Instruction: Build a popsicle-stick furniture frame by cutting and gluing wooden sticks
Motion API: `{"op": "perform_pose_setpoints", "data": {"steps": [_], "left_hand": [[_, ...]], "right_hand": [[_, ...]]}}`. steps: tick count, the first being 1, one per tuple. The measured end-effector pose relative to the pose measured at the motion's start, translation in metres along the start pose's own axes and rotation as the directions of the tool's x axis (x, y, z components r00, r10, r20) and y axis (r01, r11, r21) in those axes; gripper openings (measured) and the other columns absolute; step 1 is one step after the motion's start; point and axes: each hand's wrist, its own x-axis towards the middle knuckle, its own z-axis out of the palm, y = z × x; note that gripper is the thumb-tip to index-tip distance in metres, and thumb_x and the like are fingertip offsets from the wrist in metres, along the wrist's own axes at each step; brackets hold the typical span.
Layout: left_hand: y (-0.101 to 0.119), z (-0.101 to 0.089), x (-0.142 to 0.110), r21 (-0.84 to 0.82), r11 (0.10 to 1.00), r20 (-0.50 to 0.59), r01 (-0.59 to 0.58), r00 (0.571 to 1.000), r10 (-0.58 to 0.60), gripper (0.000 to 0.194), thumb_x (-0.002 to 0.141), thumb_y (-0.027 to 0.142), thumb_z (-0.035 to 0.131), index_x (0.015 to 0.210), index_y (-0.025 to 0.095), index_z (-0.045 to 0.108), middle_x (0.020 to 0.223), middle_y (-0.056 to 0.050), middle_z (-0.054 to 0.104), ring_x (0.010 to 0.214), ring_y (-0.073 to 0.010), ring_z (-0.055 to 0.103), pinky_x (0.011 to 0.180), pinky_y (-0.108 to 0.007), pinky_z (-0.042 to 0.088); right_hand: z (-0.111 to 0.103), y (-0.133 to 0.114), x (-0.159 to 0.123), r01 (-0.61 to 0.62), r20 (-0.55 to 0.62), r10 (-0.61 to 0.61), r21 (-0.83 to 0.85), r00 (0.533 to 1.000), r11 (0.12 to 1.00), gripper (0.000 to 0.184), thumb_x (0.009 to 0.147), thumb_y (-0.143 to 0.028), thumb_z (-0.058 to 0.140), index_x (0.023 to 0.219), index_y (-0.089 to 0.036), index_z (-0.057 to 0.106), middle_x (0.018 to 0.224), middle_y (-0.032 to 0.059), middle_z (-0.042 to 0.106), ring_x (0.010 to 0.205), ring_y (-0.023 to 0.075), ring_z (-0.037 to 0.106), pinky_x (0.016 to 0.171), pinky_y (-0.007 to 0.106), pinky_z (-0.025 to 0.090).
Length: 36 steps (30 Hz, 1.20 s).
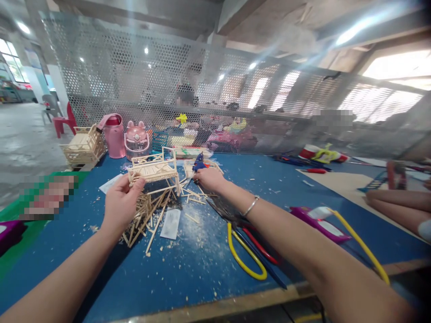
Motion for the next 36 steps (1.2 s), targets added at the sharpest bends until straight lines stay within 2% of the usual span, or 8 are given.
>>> {"op": "perform_pose_setpoints", "data": {"steps": [11, 16, 19, 22, 25, 28, 32, 36], "left_hand": [[-0.004, -0.002, 0.003, -0.043, 0.999, 0.006, -0.02, 1.0, 0.02, 0.032, 0.073, 0.038, 0.062, 0.095, 0.015, 0.066, 0.1, -0.006, 0.068, 0.095, -0.0201, 0.059, 0.088, -0.031, 0.041], [-0.003, -0.002, 0.004, -0.063, 0.998, -0.008, 0.005, 1.0, -0.006, 0.034, 0.071, 0.039, 0.063, 0.095, 0.015, 0.067, 0.101, -0.007, 0.068, 0.096, -0.0203, 0.059, 0.088, -0.032, 0.042], [0.0, -0.003, 0.004, -0.048, 0.999, -0.03, 0.018, 0.999, -0.019, 0.035, 0.07, 0.039, 0.064, 0.094, 0.013, 0.066, 0.099, -0.008, 0.068, 0.094, -0.0205, 0.06, 0.087, -0.032, 0.042], [0.003, -0.003, 0.004, -0.047, 0.998, -0.029, 0.034, 0.999, -0.035, 0.037, 0.07, 0.039, 0.064, 0.095, 0.013, 0.065, 0.1, -0.008, 0.068, 0.094, -0.0207, 0.06, 0.087, -0.032, 0.042], [0.004, -0.003, 0.004, -0.056, 0.998, -0.036, 0.039, 0.999, -0.041, 0.038, 0.069, 0.04, 0.064, 0.095, 0.013, 0.065, 0.101, -0.008, 0.068, 0.096, -0.0213, 0.059, 0.087, -0.033, 0.042], [0.002, -0.002, 0.003, -0.086, 0.996, -0.024, 0.027, 0.999, -0.03, 0.038, 0.069, 0.04, 0.065, 0.095, 0.013, 0.066, 0.101, -0.008, 0.068, 0.096, -0.0213, 0.059, 0.088, -0.033, 0.042], [0.0, -0.003, 0.003, -0.099, 0.995, -0.03, 0.027, 0.999, -0.03, 0.038, 0.068, 0.039, 0.065, 0.094, 0.012, 0.066, 0.101, -0.009, 0.068, 0.095, -0.0213, 0.059, 0.088, -0.034, 0.041], [0.001, -0.004, 0.003, -0.103, 0.994, -0.021, 0.036, 0.999, -0.038, 0.038, 0.069, 0.04, 0.065, 0.096, 0.012, 0.065, 0.102, -0.009, 0.067, 0.096, -0.0215, 0.059, 0.089, -0.034, 0.041]], "right_hand": [[0.002, -0.011, 0.003, 0.162, 0.045, -0.161, -0.015, 0.986, 0.987, 0.024, 0.084, -0.009, 0.039, 0.098, -0.006, 0.059, 0.1, 0.0196, 0.061, 0.093, 0.0236, 0.057, 0.08, 0.032, 0.039], [-0.014, -0.031, -0.001, 0.164, 0.029, -0.167, 0.096, 0.986, 0.982, 0.02, 0.084, -0.012, 0.042, 0.097, -0.01, 0.057, 0.101, 0.0144, 0.061, 0.095, 0.0194, 0.055, 0.08, 0.027, 0.038], [-0.028, -0.031, -0.004, 0.098, 0.044, -0.107, 0.183, 0.993, 0.978, 0.023, 0.087, -0.019, 0.04, 0.105, -0.015, 0.053, 0.104, 0.0095, 0.061, 0.092, 0.0152, 0.056, 0.076, 0.023, 0.04], [-0.035, -0.017, -0.011, -0.057, 0.173, 0.022, 0.199, 0.985, 0.978, 0.038, 0.077, -0.018, 0.054, 0.114, -0.013, 0.049, 0.099, 0.0108, 0.063, 0.084, 0.0177, 0.059, 0.068, 0.024, 0.043], [-0.032, -0.006, -0.018, -0.192, 0.379, 0.122, 0.152, 0.917, 0.97, 0.044, 0.058, -0.007, 0.067, 0.101, -0.008, 0.059, 0.072, 0.0081, 0.065, 0.064, 0.0194, 0.061, 0.057, 0.027, 0.043], [-0.026, -0.012, -0.019, -0.224, 0.461, 0.142, 0.129, 0.876, 0.966, 0.032, 0.053, 0.0, 0.064, 0.084, -0.008, 0.065, 0.062, 0.0068, 0.063, 0.06, 0.0196, 0.06, 0.056, 0.027, 0.043], [-0.029, -0.037, -0.011, -0.147, 0.396, 0.056, 0.203, 0.917, 0.968, 0.028, 0.056, -0.001, 0.061, 0.08, -0.013, 0.068, 0.074, 0.0067, 0.067, 0.072, 0.019, 0.062, 0.061, 0.024, 0.042], [-0.038, -0.039, -0.004, -0.1, 0.258, 0.023, 0.291, 0.966, 0.951, 0.037, 0.069, -0.011, 0.056, 0.103, -0.024, 0.063, 0.092, -0.001, 0.068, 0.08, 0.0131, 0.061, 0.066, 0.018, 0.041]]}}
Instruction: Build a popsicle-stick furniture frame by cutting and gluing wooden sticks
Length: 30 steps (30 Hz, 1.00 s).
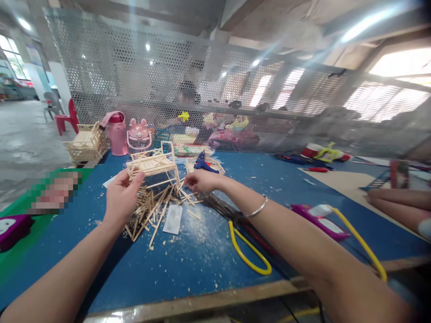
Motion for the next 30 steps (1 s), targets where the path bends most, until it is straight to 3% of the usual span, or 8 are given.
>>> {"op": "perform_pose_setpoints", "data": {"steps": [4, 10, 14, 17, 20, 24, 26, 30], "left_hand": [[0.001, 0.0, 0.001, -0.005, 1.0, -0.003, -0.006, 1.0, 0.006, 0.038, 0.068, 0.04, 0.065, 0.096, 0.014, 0.066, 0.101, -0.008, 0.067, 0.096, -0.0206, 0.059, 0.089, -0.033, 0.041], [-0.001, -0.001, 0.002, -0.005, 1.0, -0.013, -0.02, 1.0, 0.02, 0.037, 0.069, 0.04, 0.065, 0.095, 0.013, 0.066, 0.1, -0.008, 0.068, 0.095, -0.0206, 0.059, 0.088, -0.033, 0.042], [-0.002, -0.001, 0.003, 0.001, 1.0, -0.026, -0.028, 0.999, 0.028, 0.038, 0.069, 0.039, 0.065, 0.094, 0.012, 0.065, 0.098, -0.009, 0.068, 0.094, -0.0212, 0.059, 0.088, -0.034, 0.041], [-0.004, 0.0, 0.003, -0.018, 1.0, -0.021, -0.02, 1.0, 0.019, 0.037, 0.069, 0.039, 0.065, 0.094, 0.012, 0.065, 0.097, -0.009, 0.068, 0.094, -0.0206, 0.06, 0.087, -0.034, 0.042], [-0.007, 0.001, 0.002, -0.043, 0.999, -0.014, -0.03, 0.999, 0.029, 0.035, 0.069, 0.038, 0.066, 0.094, 0.014, 0.066, 0.098, -0.008, 0.068, 0.094, -0.0197, 0.06, 0.087, -0.032, 0.042], [-0.01, 0.001, 0.003, -0.067, 0.997, -0.018, -0.041, 0.999, 0.04, 0.035, 0.069, 0.038, 0.066, 0.094, 0.014, 0.066, 0.098, -0.007, 0.068, 0.094, -0.0196, 0.059, 0.088, -0.032, 0.041], [-0.009, 0.002, 0.005, -0.054, 0.998, -0.024, -0.034, 0.999, 0.033, 0.036, 0.069, 0.038, 0.065, 0.095, 0.013, 0.066, 0.098, -0.008, 0.068, 0.094, -0.0199, 0.059, 0.088, -0.032, 0.041], [-0.008, 0.001, 0.01, -0.009, 0.999, -0.074, -0.039, 0.997, 0.038, 0.038, 0.067, 0.04, 0.066, 0.092, 0.011, 0.066, 0.095, -0.009, 0.067, 0.091, -0.0208, 0.059, 0.087, -0.034, 0.042]], "right_hand": [[-0.007, 0.022, 0.005, -0.156, -0.146, 0.148, -0.045, 0.978, 0.987, 0.031, 0.074, -0.009, 0.048, 0.1, -0.014, 0.065, 0.102, 0.0107, 0.065, 0.094, 0.0212, 0.058, 0.075, 0.025, 0.041], [-0.003, 0.025, -0.033, -0.213, -0.093, 0.208, -0.056, 0.974, 0.975, 0.028, 0.077, -0.033, 0.055, 0.093, -0.013, 0.066, 0.089, 0.0142, 0.066, 0.084, 0.0257, 0.061, 0.071, 0.031, 0.044], [0.031, 0.005, -0.105, -0.116, -0.13, 0.117, 0.014, 0.985, 0.993, 0.061, 0.074, -0.055, 0.052, 0.123, -0.017, 0.049, 0.115, 0.0157, 0.058, 0.102, 0.0284, 0.055, 0.084, 0.037, 0.044], [0.074, 0.002, -0.147, -0.211, -0.232, 0.206, 0.001, 0.951, 0.977, 0.068, 0.075, -0.058, 0.045, 0.135, -0.028, 0.035, 0.138, 0.0141, 0.039, 0.123, 0.0341, 0.039, 0.09, 0.05, 0.04], [0.105, 0.01, -0.157, -0.338, -0.245, 0.34, 0.051, 0.908, 0.94, 0.056, 0.085, -0.048, 0.028, 0.138, -0.03, 0.027, 0.145, 0.0076, 0.029, 0.132, 0.0297, 0.026, 0.098, 0.054, 0.032], [0.098, 0.01, -0.142, -0.466, -0.267, 0.468, 0.075, 0.842, 0.881, 0.057, 0.087, -0.038, 0.029, 0.14, -0.017, 0.025, 0.146, 0.0112, 0.026, 0.134, 0.0283, 0.022, 0.104, 0.052, 0.025], [0.082, -0.002, -0.135, -0.395, -0.374, 0.381, 0.041, 0.846, 0.918, 0.056, 0.086, -0.039, 0.032, 0.138, -0.016, 0.03, 0.145, 0.0116, 0.028, 0.133, 0.0292, 0.022, 0.105, 0.053, 0.021], [0.058, -0.031, -0.118, 0.002, -0.491, -0.018, -0.034, 0.871, 0.999, 0.051, 0.086, -0.041, 0.036, 0.131, -0.017, 0.041, 0.139, 0.0103, 0.039, 0.13, 0.0264, 0.031, 0.106, 0.047, 0.024]]}}
